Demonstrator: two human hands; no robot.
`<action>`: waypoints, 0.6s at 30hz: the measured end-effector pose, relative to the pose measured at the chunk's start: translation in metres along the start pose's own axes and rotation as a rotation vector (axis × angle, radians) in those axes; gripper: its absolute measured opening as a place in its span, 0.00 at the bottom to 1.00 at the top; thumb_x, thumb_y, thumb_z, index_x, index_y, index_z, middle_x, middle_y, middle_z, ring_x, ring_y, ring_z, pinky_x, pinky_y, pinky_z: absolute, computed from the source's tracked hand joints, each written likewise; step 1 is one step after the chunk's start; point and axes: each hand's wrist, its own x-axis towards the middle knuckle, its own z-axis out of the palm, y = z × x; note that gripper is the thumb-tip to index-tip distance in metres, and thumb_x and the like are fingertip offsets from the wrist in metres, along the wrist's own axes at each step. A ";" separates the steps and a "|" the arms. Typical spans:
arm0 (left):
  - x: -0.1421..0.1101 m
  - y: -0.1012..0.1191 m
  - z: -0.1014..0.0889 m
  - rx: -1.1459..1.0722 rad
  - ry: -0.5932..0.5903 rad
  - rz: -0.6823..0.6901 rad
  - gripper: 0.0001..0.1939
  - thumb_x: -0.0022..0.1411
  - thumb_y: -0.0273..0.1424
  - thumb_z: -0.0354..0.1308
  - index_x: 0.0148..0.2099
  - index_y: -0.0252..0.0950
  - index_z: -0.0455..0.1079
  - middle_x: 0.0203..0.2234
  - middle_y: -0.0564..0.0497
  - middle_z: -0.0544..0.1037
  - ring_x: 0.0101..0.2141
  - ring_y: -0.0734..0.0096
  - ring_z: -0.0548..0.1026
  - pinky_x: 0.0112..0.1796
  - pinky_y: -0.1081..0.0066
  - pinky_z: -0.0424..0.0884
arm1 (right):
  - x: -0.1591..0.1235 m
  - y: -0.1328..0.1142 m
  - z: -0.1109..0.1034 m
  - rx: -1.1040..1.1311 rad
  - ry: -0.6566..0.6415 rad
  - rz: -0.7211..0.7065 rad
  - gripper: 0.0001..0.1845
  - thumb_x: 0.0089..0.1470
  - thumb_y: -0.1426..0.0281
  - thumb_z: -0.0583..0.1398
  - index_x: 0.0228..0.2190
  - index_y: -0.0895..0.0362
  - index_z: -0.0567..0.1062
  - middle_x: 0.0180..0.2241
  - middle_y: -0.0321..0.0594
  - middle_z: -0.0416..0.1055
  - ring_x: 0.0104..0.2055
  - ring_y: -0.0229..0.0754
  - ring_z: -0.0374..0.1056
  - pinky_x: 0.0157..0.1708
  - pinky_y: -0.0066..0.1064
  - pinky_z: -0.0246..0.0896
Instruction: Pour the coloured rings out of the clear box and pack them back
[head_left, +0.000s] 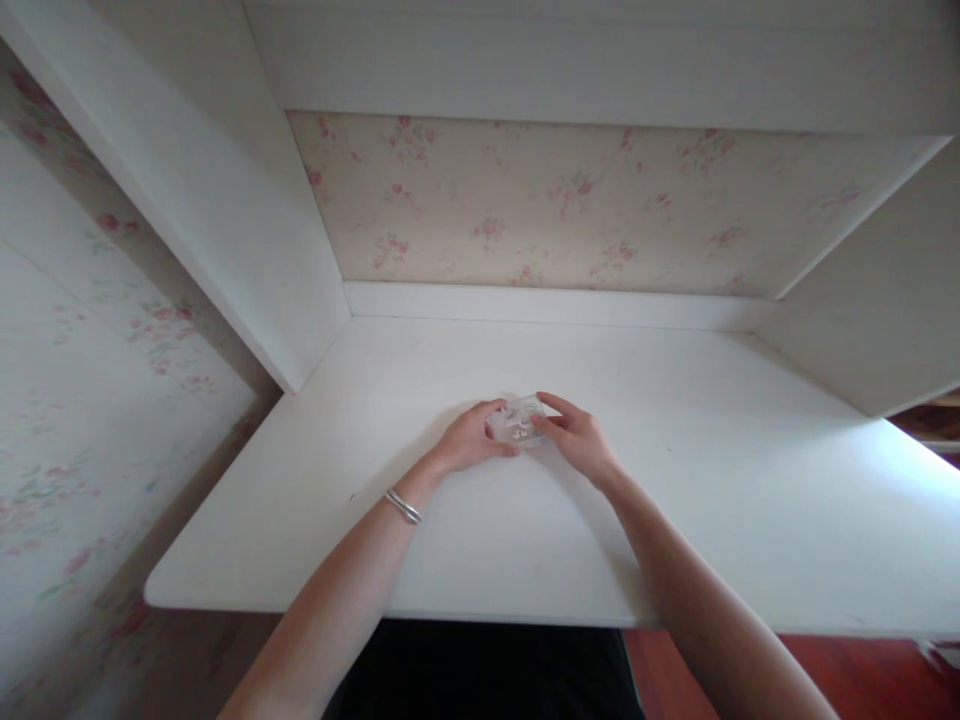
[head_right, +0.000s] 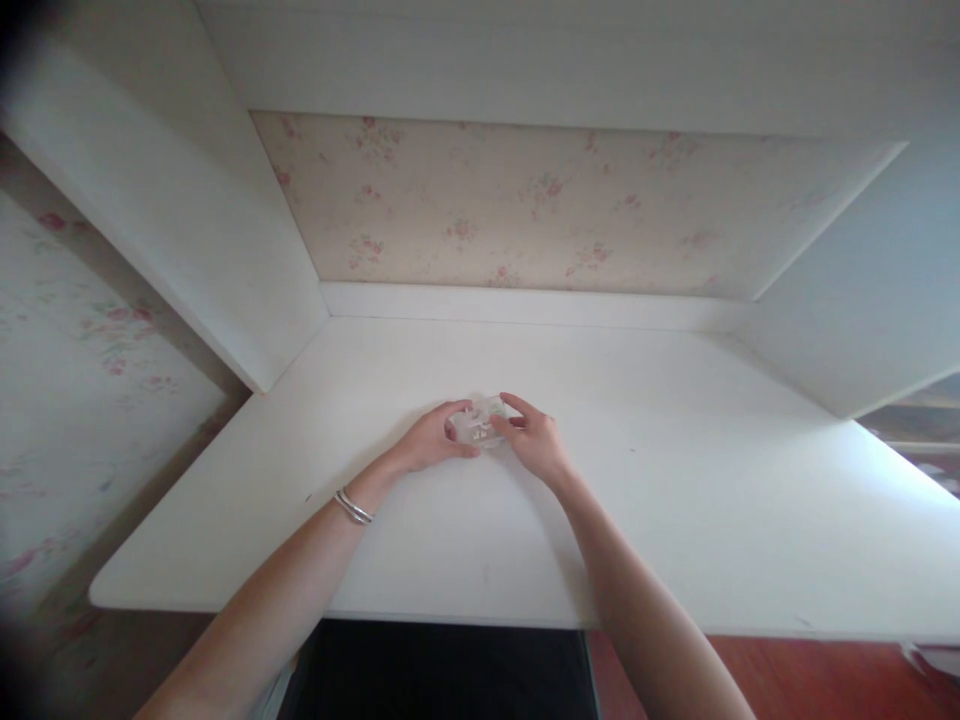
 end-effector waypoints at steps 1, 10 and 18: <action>0.000 0.000 0.000 -0.038 0.001 -0.009 0.45 0.39 0.41 0.69 0.59 0.38 0.59 0.47 0.46 0.71 0.28 0.76 0.69 0.30 0.74 0.67 | 0.001 0.000 -0.001 0.084 -0.007 0.035 0.30 0.47 0.56 0.62 0.51 0.54 0.69 0.33 0.43 0.76 0.33 0.43 0.72 0.34 0.33 0.66; 0.000 -0.001 -0.001 -0.081 0.043 -0.041 0.23 0.54 0.37 0.60 0.52 0.36 0.67 0.44 0.49 0.75 0.32 0.75 0.72 0.34 0.75 0.68 | 0.038 0.032 -0.083 0.324 0.323 0.215 0.26 0.42 0.68 0.66 0.46 0.58 0.72 0.43 0.47 0.73 0.36 0.42 0.72 0.35 0.33 0.70; 0.000 0.000 -0.001 0.079 -0.013 -0.003 0.14 0.58 0.37 0.54 0.44 0.37 0.73 0.39 0.50 0.78 0.38 0.71 0.74 0.40 0.72 0.69 | 0.052 0.097 -0.183 0.196 0.558 0.376 0.20 0.39 0.74 0.62 0.40 0.56 0.75 0.40 0.47 0.73 0.33 0.43 0.71 0.28 0.33 0.70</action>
